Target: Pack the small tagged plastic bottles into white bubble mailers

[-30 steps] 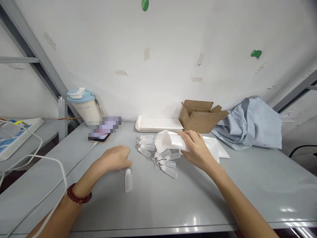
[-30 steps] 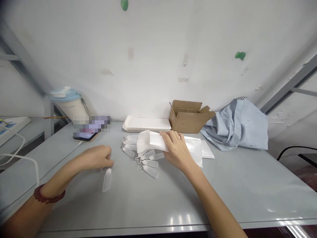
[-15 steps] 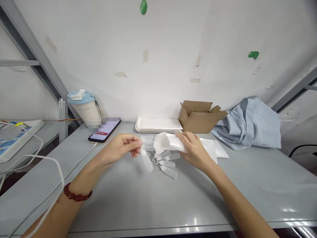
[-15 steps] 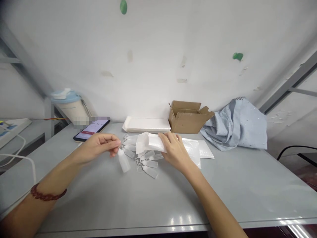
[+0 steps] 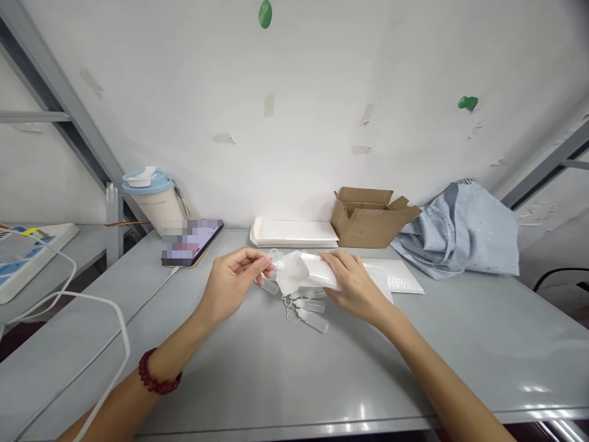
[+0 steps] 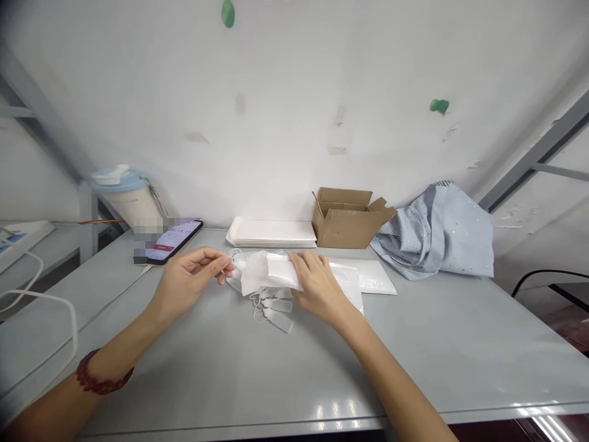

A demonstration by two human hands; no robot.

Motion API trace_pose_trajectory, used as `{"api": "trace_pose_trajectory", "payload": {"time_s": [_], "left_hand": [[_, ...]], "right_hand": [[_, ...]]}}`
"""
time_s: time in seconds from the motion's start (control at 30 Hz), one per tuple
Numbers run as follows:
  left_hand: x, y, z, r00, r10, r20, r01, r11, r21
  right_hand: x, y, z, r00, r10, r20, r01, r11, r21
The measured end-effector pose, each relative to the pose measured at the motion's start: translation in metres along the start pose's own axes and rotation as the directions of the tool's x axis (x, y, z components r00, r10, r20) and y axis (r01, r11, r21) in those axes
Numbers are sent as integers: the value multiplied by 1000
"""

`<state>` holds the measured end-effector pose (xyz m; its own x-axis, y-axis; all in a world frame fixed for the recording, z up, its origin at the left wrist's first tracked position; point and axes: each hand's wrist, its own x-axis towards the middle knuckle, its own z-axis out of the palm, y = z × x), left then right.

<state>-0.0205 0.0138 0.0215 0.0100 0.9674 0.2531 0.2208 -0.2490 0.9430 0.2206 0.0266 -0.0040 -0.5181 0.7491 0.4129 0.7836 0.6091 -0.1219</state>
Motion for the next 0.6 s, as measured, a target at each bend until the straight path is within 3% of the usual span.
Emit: {"api": "trace_pose_trajectory", "payload": {"time_s": [0.13, 0.2, 0.3, 0.37, 0.43, 0.6], "left_hand": [[-4, -3, 8, 990, -21, 139, 14, 999, 52], [-6, -8, 12, 987, 15, 161, -33, 994, 108], [-9, -16, 17, 962, 216, 169, -252, 938, 237], [-11, -19, 20, 906, 365, 214, -418, 850, 321], [-14, -19, 22, 860, 430, 275, -509, 763, 399], [-24, -18, 28, 885, 398, 242, -462, 686, 562]], "right_hand": [[0, -4, 0, 1000, -23, 4, 23, 999, 27], [0, -6, 2, 999, -37, 5, 37, 999, 30], [0, -10, 5, 998, -68, -14, 68, 997, 31], [0, -13, 7, 996, -85, -24, 86, 996, 36], [0, -17, 9, 995, -101, -23, 102, 994, 39], [-2, -25, 12, 989, -144, -18, 145, 989, 25]]}}
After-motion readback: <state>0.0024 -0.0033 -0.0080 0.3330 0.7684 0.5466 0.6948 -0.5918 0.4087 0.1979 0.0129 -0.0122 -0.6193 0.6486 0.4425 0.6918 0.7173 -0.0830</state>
